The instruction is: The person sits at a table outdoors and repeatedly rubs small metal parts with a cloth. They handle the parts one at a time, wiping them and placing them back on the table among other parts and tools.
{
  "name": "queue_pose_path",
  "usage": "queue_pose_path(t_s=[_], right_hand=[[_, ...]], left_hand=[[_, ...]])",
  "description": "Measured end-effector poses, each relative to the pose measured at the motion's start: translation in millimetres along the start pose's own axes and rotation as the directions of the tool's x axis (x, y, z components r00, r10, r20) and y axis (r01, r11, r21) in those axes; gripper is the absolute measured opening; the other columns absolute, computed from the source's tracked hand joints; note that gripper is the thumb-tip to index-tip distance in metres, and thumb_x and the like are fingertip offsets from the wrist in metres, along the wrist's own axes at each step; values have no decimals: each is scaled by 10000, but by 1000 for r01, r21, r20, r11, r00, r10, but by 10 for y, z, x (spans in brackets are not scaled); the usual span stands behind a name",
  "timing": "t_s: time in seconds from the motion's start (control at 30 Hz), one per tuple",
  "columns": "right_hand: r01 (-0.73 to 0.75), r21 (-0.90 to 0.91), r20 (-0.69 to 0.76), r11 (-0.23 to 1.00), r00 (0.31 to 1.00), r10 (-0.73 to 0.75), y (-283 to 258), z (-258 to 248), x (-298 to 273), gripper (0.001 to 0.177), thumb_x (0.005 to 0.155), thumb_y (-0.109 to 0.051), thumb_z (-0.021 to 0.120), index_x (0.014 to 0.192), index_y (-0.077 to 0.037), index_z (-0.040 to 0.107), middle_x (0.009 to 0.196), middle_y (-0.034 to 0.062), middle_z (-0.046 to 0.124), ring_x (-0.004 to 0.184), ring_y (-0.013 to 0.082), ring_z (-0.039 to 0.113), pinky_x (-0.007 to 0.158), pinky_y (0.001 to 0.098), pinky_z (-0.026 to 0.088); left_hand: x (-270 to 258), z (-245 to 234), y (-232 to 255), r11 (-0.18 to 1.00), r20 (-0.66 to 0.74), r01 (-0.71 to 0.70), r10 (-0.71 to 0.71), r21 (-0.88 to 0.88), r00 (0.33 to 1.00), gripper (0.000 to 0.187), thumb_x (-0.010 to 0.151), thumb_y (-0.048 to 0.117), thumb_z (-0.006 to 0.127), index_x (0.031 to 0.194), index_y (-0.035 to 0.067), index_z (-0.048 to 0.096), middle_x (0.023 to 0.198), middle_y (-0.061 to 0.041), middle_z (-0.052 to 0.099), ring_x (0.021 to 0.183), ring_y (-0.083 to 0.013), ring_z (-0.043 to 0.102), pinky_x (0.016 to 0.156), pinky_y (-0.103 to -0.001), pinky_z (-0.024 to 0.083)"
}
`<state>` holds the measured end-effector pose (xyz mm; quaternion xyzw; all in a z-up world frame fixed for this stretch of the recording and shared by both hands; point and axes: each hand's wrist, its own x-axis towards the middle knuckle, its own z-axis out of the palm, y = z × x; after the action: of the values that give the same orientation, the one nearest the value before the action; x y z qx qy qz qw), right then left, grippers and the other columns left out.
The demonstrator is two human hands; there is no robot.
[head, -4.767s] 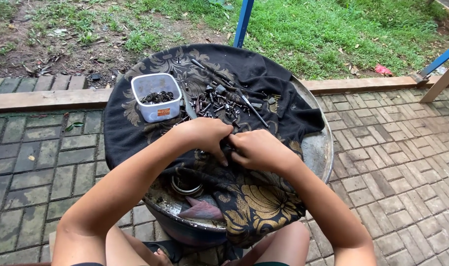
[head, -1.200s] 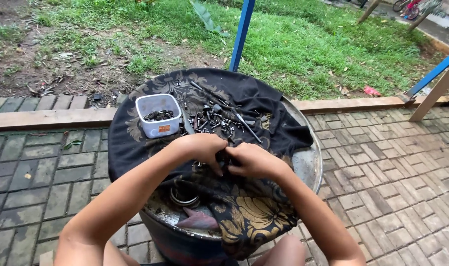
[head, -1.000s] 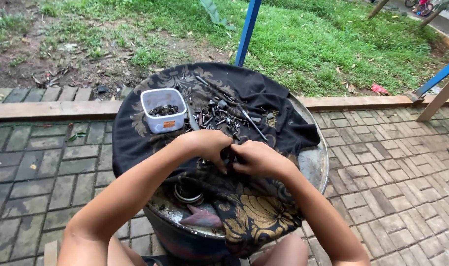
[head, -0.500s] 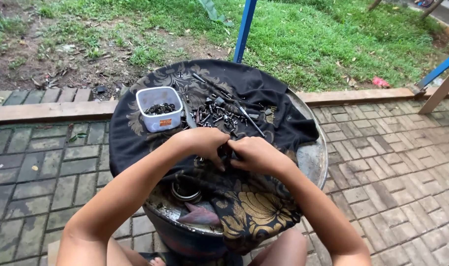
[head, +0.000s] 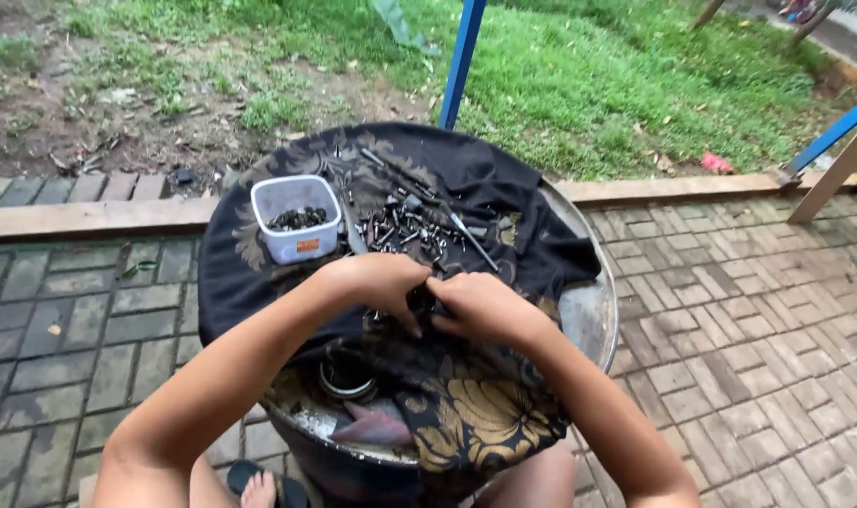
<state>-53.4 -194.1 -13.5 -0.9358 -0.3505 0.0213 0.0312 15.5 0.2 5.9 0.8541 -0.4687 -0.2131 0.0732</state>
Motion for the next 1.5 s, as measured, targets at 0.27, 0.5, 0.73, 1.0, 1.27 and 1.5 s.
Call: queue_pose_path(t_s=[0.27, 0.5, 0.73, 1.0, 1.27, 1.5], right_hand=[[-16, 32, 61, 999, 998, 14, -21, -2, -15, 389, 867, -330, 662, 1098, -40, 546, 851, 215, 714, 842, 466, 709, 718, 595, 581], [-25, 41, 61, 999, 998, 23, 8, 13, -31, 404, 869, -331, 667, 1133, -52, 542, 861, 210, 717, 854, 462, 715, 728, 587, 585], [-48, 65, 78, 997, 996, 43, -45, -61, -44, 398, 883, -322, 652, 1142, -40, 541, 861, 236, 708, 862, 484, 707, 743, 599, 574], [-66, 48, 93, 997, 994, 61, -72, -45, -21, 373, 883, -324, 656, 1120, -59, 542, 855, 220, 710, 863, 470, 714, 734, 588, 578], [-77, 65, 87, 995, 994, 71, -124, -71, -15, 364, 876, -304, 661, 1110, -54, 538, 842, 221, 714, 848, 478, 708, 714, 595, 573], [12, -2, -15, 1000, 1000, -12, -80, 24, -3, 387, 859, -322, 682, 1092, -47, 543, 850, 183, 718, 842, 452, 704, 661, 585, 563]], left_hand=[[-78, -50, 63, 997, 15, 30, -29, -67, 999, 639, 718, 548, 839, 1127, 78, 697, 1044, -121, 764, 1028, -312, 718, 859, -420, 596], [-118, -93, 135, 995, 32, 54, -51, -87, 998, 670, 704, 545, 847, 1145, 72, 672, 1071, -143, 759, 1057, -334, 709, 873, -443, 595], [-88, -106, 100, 993, 46, 41, -36, -107, 998, 667, 713, 544, 844, 1147, 64, 682, 1092, -149, 754, 1081, -335, 702, 890, -432, 588], [-25, -26, -5, 995, 19, 24, -23, -96, 1000, 634, 703, 547, 852, 1121, 97, 697, 1070, -116, 760, 1062, -310, 709, 875, -417, 591], [-76, 6, 15, 993, 2, 17, -17, -115, 1000, 677, 676, 549, 863, 1129, 76, 690, 1111, -123, 751, 1098, -322, 695, 903, -435, 589], [-78, -18, 39, 995, 8, 17, -17, -103, 1000, 684, 689, 535, 865, 1145, 63, 673, 1136, -127, 741, 1112, -330, 686, 920, -440, 579]])
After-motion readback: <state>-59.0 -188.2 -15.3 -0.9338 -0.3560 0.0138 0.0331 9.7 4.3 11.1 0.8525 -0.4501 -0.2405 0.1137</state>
